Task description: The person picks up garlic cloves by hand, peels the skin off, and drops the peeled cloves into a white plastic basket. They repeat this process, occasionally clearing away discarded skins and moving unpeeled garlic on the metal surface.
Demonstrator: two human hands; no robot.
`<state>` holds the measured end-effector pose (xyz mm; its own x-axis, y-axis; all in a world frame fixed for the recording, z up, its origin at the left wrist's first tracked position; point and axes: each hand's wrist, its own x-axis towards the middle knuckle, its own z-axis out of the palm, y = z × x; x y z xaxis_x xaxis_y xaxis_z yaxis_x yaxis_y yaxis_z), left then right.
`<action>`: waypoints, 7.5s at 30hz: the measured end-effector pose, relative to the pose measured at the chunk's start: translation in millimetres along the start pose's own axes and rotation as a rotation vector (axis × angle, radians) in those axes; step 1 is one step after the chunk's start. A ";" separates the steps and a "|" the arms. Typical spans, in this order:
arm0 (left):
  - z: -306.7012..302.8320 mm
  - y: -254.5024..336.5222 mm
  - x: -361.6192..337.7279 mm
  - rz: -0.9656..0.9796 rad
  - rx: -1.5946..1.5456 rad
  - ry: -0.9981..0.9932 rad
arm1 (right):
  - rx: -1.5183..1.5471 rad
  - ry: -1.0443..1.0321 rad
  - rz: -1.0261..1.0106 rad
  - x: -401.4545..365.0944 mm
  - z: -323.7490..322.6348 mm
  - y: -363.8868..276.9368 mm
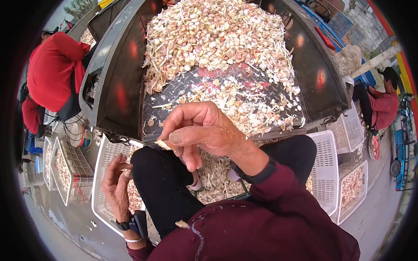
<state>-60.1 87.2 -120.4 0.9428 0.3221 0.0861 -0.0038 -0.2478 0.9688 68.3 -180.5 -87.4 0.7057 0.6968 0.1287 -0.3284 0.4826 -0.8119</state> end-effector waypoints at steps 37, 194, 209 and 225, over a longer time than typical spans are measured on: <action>64.5 110.9 -3.6 0.993 -0.143 0.000 | -0.593 -0.280 -0.631 -6.8 76.4 -50.5; 204.2 -34.5 163.4 -0.439 -0.847 -0.581 | -0.049 0.381 0.043 51.3 -157.8 20.5; 207.9 -49.8 156.6 -0.521 -0.948 -0.590 | -0.740 0.240 0.087 49.0 -145.2 1.1; 200.6 -48.0 147.1 -0.458 -1.110 -0.657 | -0.668 0.299 -0.024 34.0 -119.7 1.3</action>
<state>145.6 -36.8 -200.9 0.9138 -0.3900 -0.1132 0.3790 0.7187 0.5829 167.1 -219.8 -152.2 0.8805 0.4691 0.0678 0.0751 0.0032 -0.9972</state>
